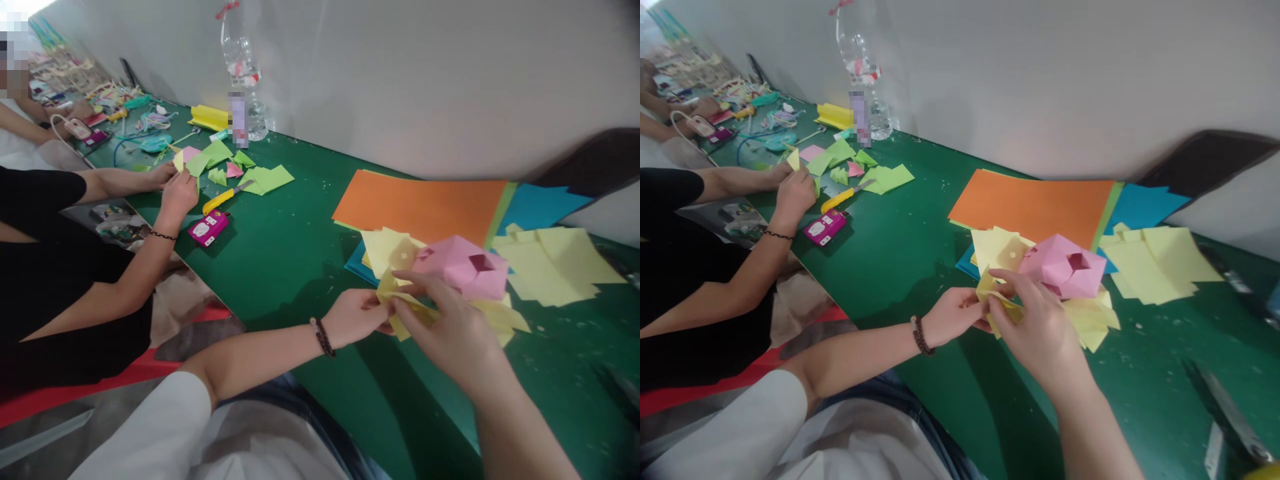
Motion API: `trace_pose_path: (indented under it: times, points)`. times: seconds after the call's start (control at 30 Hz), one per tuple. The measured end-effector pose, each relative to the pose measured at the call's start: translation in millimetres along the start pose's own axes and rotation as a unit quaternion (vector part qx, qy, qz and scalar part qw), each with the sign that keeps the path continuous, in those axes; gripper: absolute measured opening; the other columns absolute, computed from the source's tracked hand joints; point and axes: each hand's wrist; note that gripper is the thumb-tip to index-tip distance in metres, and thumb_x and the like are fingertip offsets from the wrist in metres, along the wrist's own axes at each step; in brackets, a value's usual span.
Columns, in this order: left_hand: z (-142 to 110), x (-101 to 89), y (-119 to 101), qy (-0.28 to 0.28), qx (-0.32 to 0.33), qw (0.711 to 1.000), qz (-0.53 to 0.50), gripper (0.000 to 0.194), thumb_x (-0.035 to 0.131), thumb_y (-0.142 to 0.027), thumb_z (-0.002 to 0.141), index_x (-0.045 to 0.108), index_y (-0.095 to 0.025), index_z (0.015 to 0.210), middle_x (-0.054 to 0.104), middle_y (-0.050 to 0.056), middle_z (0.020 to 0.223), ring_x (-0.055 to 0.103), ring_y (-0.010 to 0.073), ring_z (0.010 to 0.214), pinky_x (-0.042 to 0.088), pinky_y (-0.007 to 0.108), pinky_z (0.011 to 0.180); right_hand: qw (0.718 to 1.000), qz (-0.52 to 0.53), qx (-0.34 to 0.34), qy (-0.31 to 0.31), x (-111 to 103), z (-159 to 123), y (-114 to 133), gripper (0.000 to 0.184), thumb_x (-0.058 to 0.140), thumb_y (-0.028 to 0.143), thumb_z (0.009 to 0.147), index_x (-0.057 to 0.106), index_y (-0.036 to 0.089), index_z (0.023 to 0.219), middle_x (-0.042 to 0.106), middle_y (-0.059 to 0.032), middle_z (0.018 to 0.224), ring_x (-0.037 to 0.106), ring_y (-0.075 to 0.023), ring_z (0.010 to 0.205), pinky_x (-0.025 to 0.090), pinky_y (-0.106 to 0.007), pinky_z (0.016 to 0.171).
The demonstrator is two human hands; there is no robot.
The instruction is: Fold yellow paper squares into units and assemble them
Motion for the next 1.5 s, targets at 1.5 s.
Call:
trace_pose_path:
  times: [1.5]
  points:
    - [14.8, -17.9, 2.2, 0.056, -0.129, 0.962, -0.233, 0.059, 0.041, -0.054, 0.088, 0.067, -0.003, 0.097, 0.072, 0.018, 0.079, 0.070, 0.0255, 0.073, 0.056, 0.040, 0.076, 0.999, 0.011, -0.023, 0.034, -9.4, -1.6, -7.6, 0.034, 0.054, 0.028, 0.077, 0.054, 0.028, 0.112, 0.073, -0.0016, 0.089, 0.070, -0.0238, 0.088, 0.054, -0.034, 0.068]
Point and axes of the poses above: each hand's wrist, its own z-axis towards the middle knuckle, its own x-axis out of the palm, y = z × x
